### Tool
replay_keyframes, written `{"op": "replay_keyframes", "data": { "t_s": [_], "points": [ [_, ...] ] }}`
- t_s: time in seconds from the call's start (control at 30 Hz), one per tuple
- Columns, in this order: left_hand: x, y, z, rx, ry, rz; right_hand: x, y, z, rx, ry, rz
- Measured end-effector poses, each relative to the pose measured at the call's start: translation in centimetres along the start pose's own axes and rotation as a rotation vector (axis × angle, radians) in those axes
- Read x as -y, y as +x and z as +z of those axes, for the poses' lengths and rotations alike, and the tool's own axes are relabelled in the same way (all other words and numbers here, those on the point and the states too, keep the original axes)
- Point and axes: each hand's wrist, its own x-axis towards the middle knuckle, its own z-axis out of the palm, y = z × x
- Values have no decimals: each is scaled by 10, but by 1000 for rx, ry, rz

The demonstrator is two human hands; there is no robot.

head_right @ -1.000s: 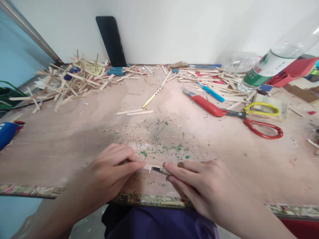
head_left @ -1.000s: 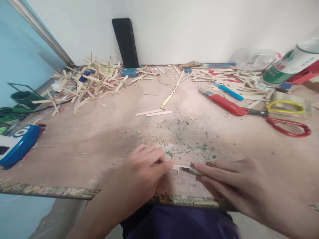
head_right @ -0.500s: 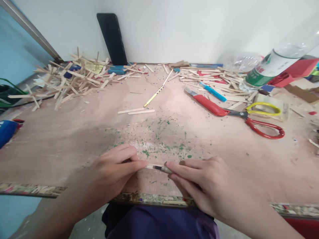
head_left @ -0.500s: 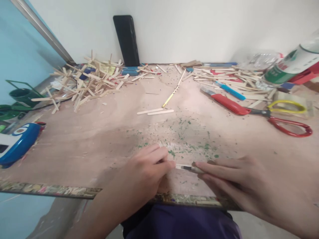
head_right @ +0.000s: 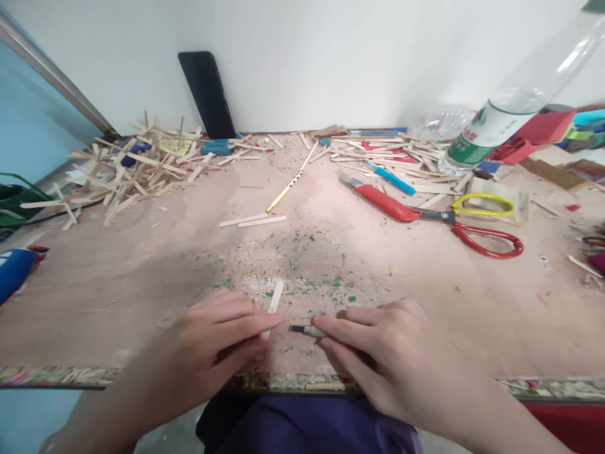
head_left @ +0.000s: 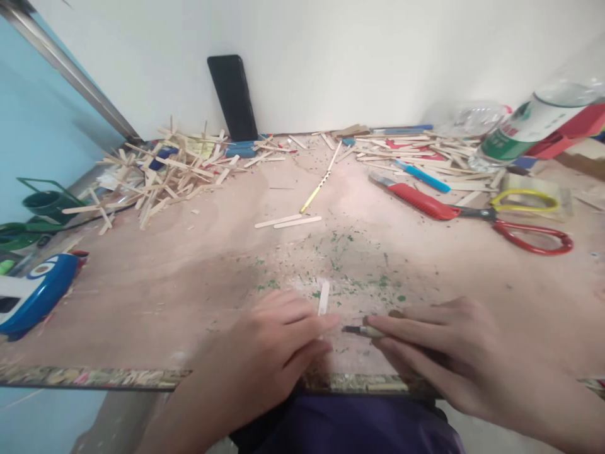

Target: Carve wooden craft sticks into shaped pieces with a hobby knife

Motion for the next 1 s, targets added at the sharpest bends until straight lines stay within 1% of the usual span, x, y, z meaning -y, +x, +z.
{"op": "replay_keyframes", "data": {
  "t_s": [0.1, 0.2, 0.27, 0.33, 0.4, 0.57, 0.77, 1.0],
  "points": [
    [4, 0, -2, -58, 17, 63, 1, 0, 2, -46, -2, -7],
    [12, 4, -3, -148, 235, 86, 2, 1, 3, -73, -28, -18],
    [17, 7, -2, -123, 383, 121, 2, 0, 3, -82, -42, -26],
    [18, 9, 1, -47, 426, 166, 2, 0, 3, -85, -36, -23],
    [17, 9, 3, -17, 405, 177, 2, 0, 2, -66, -27, -10],
    [13, 4, 4, -121, 306, 74, 4, 3, 0, -48, -1, 0],
    [11, 3, 1, -66, 143, 56, 3, 3, 1, -96, -23, 37],
    [6, 3, -2, -41, 128, 59, 1, 4, 4, -44, -25, -4]
  ]
}}
